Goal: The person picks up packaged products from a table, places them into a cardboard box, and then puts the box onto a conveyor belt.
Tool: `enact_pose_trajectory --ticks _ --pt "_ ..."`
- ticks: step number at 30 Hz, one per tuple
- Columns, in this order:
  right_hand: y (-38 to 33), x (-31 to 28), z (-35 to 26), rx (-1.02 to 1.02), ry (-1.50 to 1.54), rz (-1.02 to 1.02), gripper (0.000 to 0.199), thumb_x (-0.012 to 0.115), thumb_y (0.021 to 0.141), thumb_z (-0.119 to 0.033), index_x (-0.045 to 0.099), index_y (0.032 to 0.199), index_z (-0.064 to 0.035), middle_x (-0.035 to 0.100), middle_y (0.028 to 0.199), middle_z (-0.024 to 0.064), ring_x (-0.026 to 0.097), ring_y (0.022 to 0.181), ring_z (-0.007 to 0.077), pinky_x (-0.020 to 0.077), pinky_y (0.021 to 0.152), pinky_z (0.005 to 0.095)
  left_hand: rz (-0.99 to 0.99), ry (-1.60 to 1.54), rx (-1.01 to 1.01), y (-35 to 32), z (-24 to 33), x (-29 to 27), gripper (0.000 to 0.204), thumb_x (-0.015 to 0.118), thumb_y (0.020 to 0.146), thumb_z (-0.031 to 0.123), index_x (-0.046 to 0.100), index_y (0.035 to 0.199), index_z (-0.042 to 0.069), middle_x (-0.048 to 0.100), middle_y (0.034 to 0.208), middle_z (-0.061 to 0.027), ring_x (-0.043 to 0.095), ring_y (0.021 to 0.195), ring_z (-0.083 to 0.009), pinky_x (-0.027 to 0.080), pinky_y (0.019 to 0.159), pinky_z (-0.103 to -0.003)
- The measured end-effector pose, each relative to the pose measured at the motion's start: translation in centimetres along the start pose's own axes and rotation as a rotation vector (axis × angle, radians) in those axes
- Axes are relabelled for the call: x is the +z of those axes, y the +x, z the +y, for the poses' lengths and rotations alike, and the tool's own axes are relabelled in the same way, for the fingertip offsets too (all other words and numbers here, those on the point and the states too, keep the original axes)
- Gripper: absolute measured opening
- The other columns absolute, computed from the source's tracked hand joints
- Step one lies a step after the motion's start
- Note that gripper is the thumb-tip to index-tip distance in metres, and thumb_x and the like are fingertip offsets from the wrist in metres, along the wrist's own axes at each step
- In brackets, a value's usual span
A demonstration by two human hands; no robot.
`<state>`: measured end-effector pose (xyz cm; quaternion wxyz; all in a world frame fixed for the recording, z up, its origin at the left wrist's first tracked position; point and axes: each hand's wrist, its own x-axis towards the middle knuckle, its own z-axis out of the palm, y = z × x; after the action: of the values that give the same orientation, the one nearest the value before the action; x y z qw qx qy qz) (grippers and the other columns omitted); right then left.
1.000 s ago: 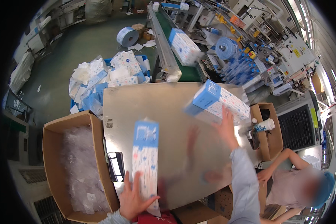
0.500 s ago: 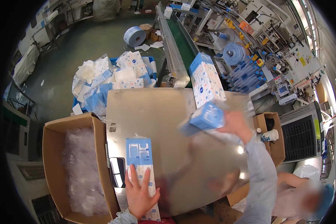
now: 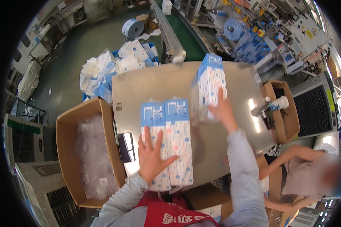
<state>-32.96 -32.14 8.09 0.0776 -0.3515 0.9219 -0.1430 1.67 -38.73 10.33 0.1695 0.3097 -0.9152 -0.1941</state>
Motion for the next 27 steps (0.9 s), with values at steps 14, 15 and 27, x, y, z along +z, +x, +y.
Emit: enact_pose_trajectory --ticks 14,15,27 --pt "-27.2 0.5 5.1 0.549 1.141 -0.697 0.064 0.060 0.093 -0.040 0.042 0.135 0.0047 0.061 0.120 0.0127 0.062 0.102 0.0203 0.0522 0.081 0.0321 -0.748 -1.102 -0.591 -2.7 -2.9 -0.3 0.082 0.071 0.085 0.032 0.028 0.146 -0.002 0.044 0.141 -0.0186 0.046 0.127 -0.0264 0.036 0.107 -0.039" --pt "-26.1 -1.2 3.6 0.572 1.072 -0.838 0.061 0.061 0.093 -0.040 0.046 0.133 0.0046 0.061 0.120 0.0126 0.062 0.103 0.0204 0.0518 0.082 0.0316 -0.833 -1.101 -0.562 -2.5 -4.4 -0.1 0.079 0.069 0.087 0.031 0.028 0.146 -0.002 0.047 0.139 -0.0163 0.048 0.125 -0.0251 0.036 0.106 -0.038" --pt "-37.1 -2.7 2.4 0.243 1.355 -0.216 0.065 0.082 0.076 -0.024 0.052 0.128 0.0007 0.060 0.122 0.0104 0.056 0.111 0.0208 0.0457 0.096 0.0330 -0.973 -1.308 -0.213 0.3 -1.2 -2.0 0.078 0.072 0.080 0.025 0.033 0.143 0.001 0.054 0.130 -0.0111 0.050 0.120 -0.0199 0.039 0.103 -0.036"
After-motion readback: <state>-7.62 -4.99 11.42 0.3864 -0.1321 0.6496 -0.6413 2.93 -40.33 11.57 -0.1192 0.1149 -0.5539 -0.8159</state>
